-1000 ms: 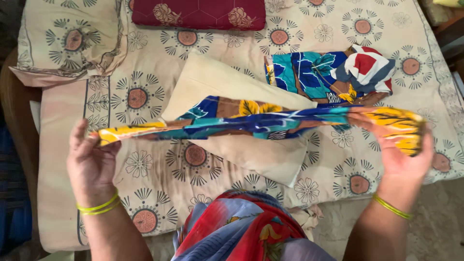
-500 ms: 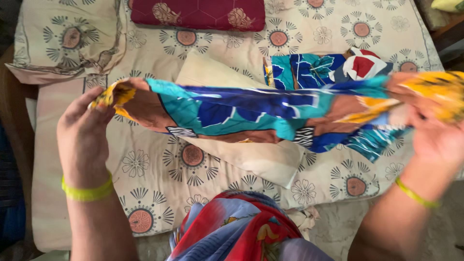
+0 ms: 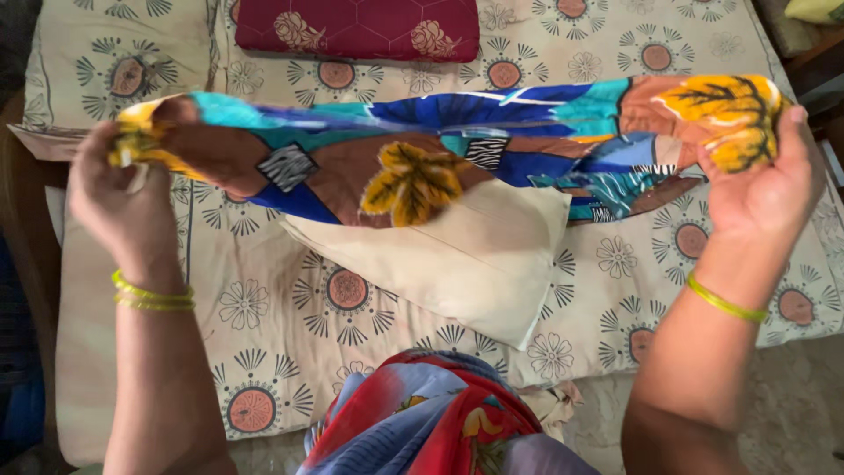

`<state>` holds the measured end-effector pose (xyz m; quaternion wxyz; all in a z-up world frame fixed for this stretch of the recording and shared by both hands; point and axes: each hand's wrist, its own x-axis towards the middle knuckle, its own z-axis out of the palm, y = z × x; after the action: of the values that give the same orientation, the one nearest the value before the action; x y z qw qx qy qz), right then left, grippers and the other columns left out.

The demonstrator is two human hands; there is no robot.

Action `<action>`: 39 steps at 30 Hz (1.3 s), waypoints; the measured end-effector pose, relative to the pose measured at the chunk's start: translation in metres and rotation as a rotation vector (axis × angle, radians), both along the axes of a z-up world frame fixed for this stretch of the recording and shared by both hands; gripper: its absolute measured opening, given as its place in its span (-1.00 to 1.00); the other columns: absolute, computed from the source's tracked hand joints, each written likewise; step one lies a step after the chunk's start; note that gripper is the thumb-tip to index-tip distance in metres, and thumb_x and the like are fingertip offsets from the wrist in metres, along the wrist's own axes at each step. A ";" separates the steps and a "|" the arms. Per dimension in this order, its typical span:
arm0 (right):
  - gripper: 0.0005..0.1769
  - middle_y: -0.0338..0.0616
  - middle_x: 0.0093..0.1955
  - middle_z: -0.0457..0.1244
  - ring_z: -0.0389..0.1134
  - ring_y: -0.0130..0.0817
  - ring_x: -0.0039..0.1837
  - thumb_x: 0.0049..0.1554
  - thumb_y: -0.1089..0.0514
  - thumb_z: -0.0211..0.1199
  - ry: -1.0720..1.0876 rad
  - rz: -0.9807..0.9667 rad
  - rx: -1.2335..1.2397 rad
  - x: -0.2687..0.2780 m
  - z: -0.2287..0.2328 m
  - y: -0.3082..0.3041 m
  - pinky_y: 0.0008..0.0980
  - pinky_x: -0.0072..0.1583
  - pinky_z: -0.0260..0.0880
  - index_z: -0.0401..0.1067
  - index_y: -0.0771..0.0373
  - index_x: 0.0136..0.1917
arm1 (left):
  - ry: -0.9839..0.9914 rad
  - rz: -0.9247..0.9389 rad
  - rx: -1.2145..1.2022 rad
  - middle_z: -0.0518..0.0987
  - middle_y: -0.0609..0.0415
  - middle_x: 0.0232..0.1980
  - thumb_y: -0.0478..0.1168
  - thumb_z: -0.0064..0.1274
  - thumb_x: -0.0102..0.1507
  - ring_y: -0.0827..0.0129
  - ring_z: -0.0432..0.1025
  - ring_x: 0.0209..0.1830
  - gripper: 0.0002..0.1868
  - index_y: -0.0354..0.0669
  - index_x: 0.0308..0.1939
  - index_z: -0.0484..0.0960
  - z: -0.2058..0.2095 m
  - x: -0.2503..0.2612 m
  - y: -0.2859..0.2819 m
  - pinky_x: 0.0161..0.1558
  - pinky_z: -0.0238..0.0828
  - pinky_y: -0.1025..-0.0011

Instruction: The person places pillowcases onto pillows on a bed by hand, smoothing the fabric and folding the edges to secure them.

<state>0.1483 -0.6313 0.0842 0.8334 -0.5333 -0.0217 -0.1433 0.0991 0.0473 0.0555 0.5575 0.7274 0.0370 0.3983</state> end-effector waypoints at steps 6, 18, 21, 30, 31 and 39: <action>-0.60 -0.01 0.39 0.32 0.38 -0.08 0.42 0.45 0.05 0.09 0.095 0.168 -0.010 -0.044 -0.022 0.035 0.00 0.47 0.38 0.38 0.37 0.40 | -0.048 0.231 0.314 0.61 -0.26 0.21 -0.60 0.08 0.35 0.13 0.57 0.19 -0.61 -0.48 0.25 0.48 -0.033 -0.031 0.072 0.24 0.57 0.25; -0.72 -0.26 -0.23 0.35 0.30 -0.61 -0.20 0.30 0.05 0.14 0.322 0.542 -0.849 -0.060 -0.107 0.227 -0.49 -0.17 0.38 0.50 0.31 0.05 | 0.684 -0.520 0.414 0.52 -0.25 0.27 -0.15 0.46 -0.04 0.00 0.42 0.28 -0.05 -0.29 0.37 0.36 -0.098 -0.076 -0.112 0.22 0.36 0.17; -0.68 -0.08 -0.36 0.25 0.22 -0.48 -0.31 0.32 0.05 0.16 0.272 0.660 -1.021 -0.074 -0.099 0.275 -0.35 -0.25 0.28 0.43 0.37 -0.12 | 0.336 -0.484 0.581 0.47 -0.40 0.25 0.05 0.50 -0.17 -0.22 0.37 0.25 0.11 -0.45 0.30 0.32 -0.078 -0.079 -0.171 0.20 0.31 0.06; -0.70 -0.03 0.16 0.35 0.43 -0.34 0.10 0.29 0.21 0.20 -0.055 0.505 -0.720 -0.076 -0.115 0.267 -0.37 0.08 0.46 0.40 0.33 0.27 | 0.782 -0.489 0.241 0.66 -0.21 -0.25 -0.25 0.17 0.17 -0.07 0.59 -0.22 -0.68 -0.37 -0.05 0.64 -0.087 -0.057 -0.186 -0.18 0.48 0.20; -0.63 -0.01 0.26 0.31 0.43 -0.31 0.13 0.26 0.22 0.24 -0.022 0.449 -0.708 -0.071 -0.122 0.259 -0.36 0.09 0.49 0.38 0.30 0.32 | 0.743 -0.476 0.153 0.66 -0.15 -0.26 -0.26 0.13 0.19 0.04 0.57 -0.25 -0.68 -0.38 -0.03 0.61 -0.092 -0.055 -0.182 -0.21 0.48 0.25; -0.02 0.03 0.43 0.10 0.44 -0.14 0.04 -0.10 0.08 0.54 0.370 0.175 -1.242 -0.048 -0.203 0.239 -0.25 0.03 0.48 0.12 0.14 0.50 | 0.641 -0.578 -0.635 0.60 0.22 -0.26 -0.21 -0.13 0.42 0.59 0.42 -0.36 -0.77 -0.26 -0.05 0.61 -0.103 -0.041 -0.157 -0.31 0.38 0.54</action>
<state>0.1006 -0.3926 -0.1192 0.3687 -0.9277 -0.0001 0.0586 0.0585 -0.1099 -0.0476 0.7979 0.5887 0.1219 -0.0443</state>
